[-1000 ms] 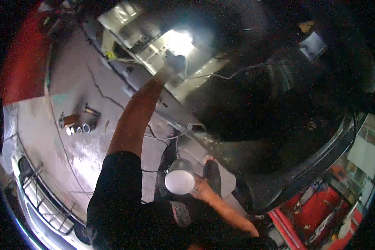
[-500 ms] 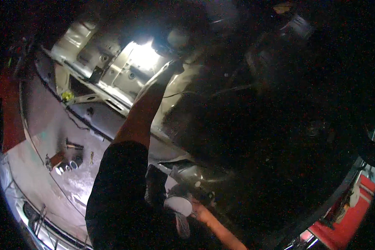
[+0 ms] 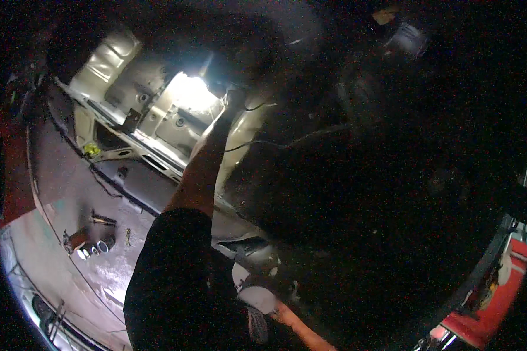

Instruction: The person sprays a car body component using a spray gun, moving the tool along the surface to apply paint. Later, the person moves the spray gun to the underside of a vehicle chassis and continues to apply paint to the metal components.

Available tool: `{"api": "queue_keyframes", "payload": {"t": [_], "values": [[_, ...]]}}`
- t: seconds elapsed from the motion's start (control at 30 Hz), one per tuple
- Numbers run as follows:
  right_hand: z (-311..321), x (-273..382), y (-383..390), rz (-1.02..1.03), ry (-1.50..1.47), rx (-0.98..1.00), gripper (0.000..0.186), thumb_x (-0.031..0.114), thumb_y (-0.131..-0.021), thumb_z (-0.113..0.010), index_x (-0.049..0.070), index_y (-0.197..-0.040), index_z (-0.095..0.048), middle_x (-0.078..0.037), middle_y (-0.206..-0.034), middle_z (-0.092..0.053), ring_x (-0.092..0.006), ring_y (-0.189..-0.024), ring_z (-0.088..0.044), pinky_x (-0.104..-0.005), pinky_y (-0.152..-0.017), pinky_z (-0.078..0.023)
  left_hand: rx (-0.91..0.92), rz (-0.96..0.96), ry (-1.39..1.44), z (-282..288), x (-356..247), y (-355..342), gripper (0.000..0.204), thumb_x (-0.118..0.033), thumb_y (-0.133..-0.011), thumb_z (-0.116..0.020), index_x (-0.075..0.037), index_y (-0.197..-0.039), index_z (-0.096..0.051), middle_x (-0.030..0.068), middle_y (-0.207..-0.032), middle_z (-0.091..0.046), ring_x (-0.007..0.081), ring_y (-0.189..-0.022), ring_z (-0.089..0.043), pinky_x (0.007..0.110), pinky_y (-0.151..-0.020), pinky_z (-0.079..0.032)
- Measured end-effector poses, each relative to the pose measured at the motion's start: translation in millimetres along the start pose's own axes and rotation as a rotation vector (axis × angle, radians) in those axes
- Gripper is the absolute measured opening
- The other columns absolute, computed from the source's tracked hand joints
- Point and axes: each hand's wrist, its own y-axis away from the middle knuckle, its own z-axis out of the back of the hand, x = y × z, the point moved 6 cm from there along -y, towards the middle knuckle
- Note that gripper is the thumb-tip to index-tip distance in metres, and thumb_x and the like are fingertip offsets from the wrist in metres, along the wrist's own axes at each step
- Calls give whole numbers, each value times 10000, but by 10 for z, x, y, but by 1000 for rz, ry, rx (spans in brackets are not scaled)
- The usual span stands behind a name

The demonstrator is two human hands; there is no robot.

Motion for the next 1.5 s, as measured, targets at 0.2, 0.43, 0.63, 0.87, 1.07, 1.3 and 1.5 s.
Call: {"api": "queue_keyframes", "payload": {"t": [0.2, 0.43, 0.63, 0.87, 1.07, 1.3, 1.5], "values": [[202, 58, 248, 89, 73, 11, 603, 117, -653, -793, 86, -1231, -624, -187, -1274, -628, -408, -1180, -590, -453, -1037, -475, -143, 126, 649, 1170, -460, 526, 490, -248, -871, -714, -211, -1339, -577, 57, -955, -691, 246, -861, -706, 358, -678, -621], [490, 278, 279, 415, 398, 110, 541, 19, -674, -727, 73, -1203, -629, -197, -1272, -628, -407, -1176, -594, -447, -1023, -484, -189, -60, 1179, 2556, -677, 2002, 384, -300, -944, -627, -49, -1227, -558, 115, -974, -613, 284, -703, -673, 425, -572, -602], [744, 372, 372, 720, 491, 144, 316, 92, -748, -740, 93, -1063, -712, -136, -1085, -711, -356, -984, -670, -426, -873, -536, -756, -119, 823, 3931, -223, 4954, 242, -201, -971, -491, -43, -1132, -580, 81, -986, -587, 202, -776, -618, 341, -662, -560], [1378, 461, 784, 897, 434, 258, 450, -20, -706, -705, 63, -1144, -649, -179, -1141, -664, -392, -1055, -641, -444, -896, -526, -1458, 8, 849, 3500, -819, 8714, 563, -182, -921, -622, -174, -1445, -416, 153, -1212, -567, 245, -967, -606, 417, -811, -550], [1595, 181, 1014, 901, 478, 318, 387, 8, -789, -735, 64, -1164, -656, -173, -1167, -668, -354, -1075, -658, -406, -905, -536, -1945, 286, 610, 1905, -765, 11531, 600, -71, -912, -608, -82, -1465, -376, 142, -1081, -581, 234, -806, -579, 396, -740, -543], [1546, -253, 1147, 941, 456, 237, 269, 120, -826, -803, 35, -1054, -688, -150, -1014, -706, -307, -952, -679, -394, -838, -529, -2172, 933, 238, -62, -1070, 14894, 530, -105, -884, -672, -36, -1361, -451, 150, -974, -656, 253, -762, -624, 385, -686, -553], [1711, -495, 1179, 906, 522, 166, 276, 146, -832, -805, 46, -1063, -691, -140, -1014, -705, -286, -950, -682, -400, -843, -526, -2275, 1170, -52, -944, -1432, 15982, 281, -89, -864, -692, 45, -1106, -643, 143, -874, -690, 261, -765, -671, 385, -742, -576]]}}
